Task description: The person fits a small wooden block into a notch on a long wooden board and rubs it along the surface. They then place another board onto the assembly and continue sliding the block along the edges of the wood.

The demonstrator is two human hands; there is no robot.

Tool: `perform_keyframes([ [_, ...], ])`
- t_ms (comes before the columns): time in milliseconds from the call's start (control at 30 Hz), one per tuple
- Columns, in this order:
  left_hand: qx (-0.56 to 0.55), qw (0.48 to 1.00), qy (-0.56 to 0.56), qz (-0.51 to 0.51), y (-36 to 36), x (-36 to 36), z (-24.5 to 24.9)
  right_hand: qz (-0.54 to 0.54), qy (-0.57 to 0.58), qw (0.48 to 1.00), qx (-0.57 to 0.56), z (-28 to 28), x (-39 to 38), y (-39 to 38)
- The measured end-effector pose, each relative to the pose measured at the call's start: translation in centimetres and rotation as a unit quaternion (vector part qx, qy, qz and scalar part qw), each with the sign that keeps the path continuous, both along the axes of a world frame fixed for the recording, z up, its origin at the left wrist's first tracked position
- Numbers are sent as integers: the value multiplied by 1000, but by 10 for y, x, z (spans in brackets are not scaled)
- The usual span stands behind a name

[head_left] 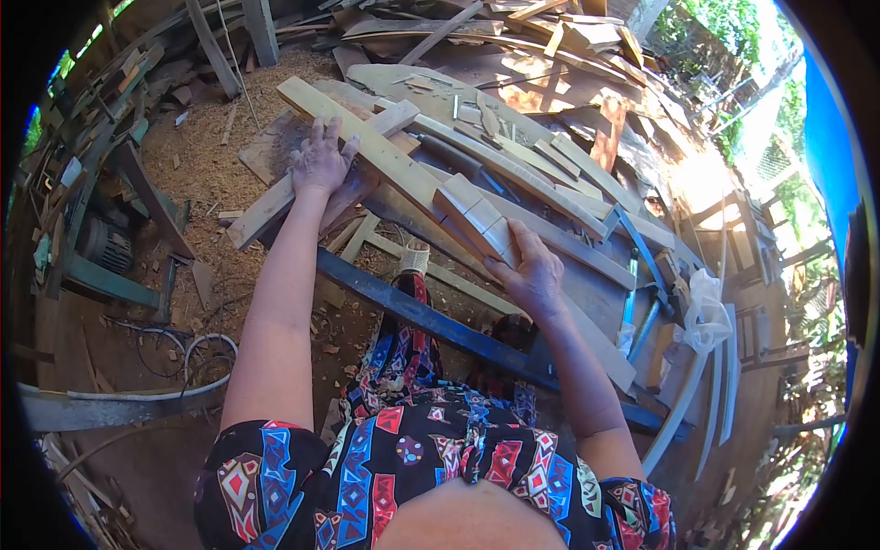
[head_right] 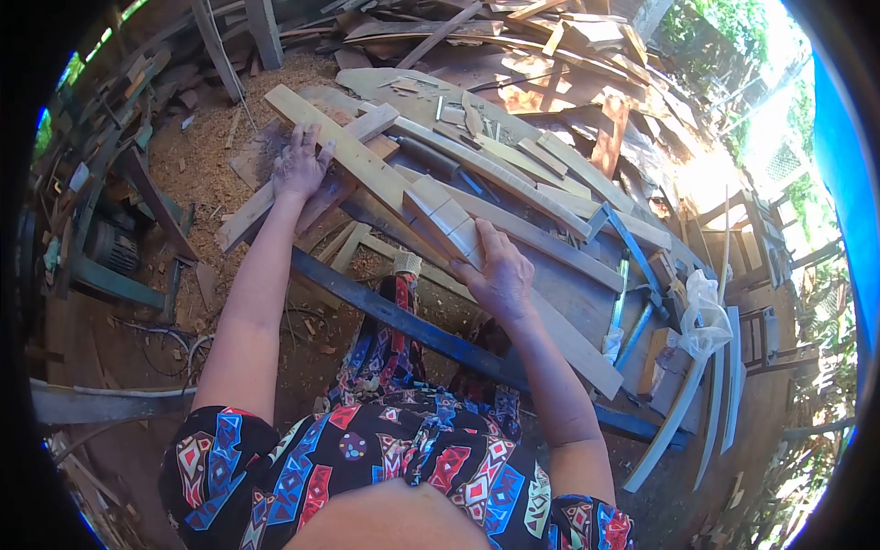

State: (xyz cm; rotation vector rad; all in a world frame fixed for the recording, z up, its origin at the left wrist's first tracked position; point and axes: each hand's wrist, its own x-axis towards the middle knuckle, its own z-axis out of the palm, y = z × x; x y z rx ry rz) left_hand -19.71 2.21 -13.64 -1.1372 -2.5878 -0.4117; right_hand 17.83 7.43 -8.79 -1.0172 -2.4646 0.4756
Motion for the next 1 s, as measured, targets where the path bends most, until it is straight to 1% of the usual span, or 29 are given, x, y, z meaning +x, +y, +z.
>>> perform_keyframes([
  [333,-3,1000,0,-7,-2,1,3,2,9,1000,20,-3,1,-1],
  [1000,8,1000,12,-4,-1,0,1,-2,8,1000,17,-1,0,-3],
])
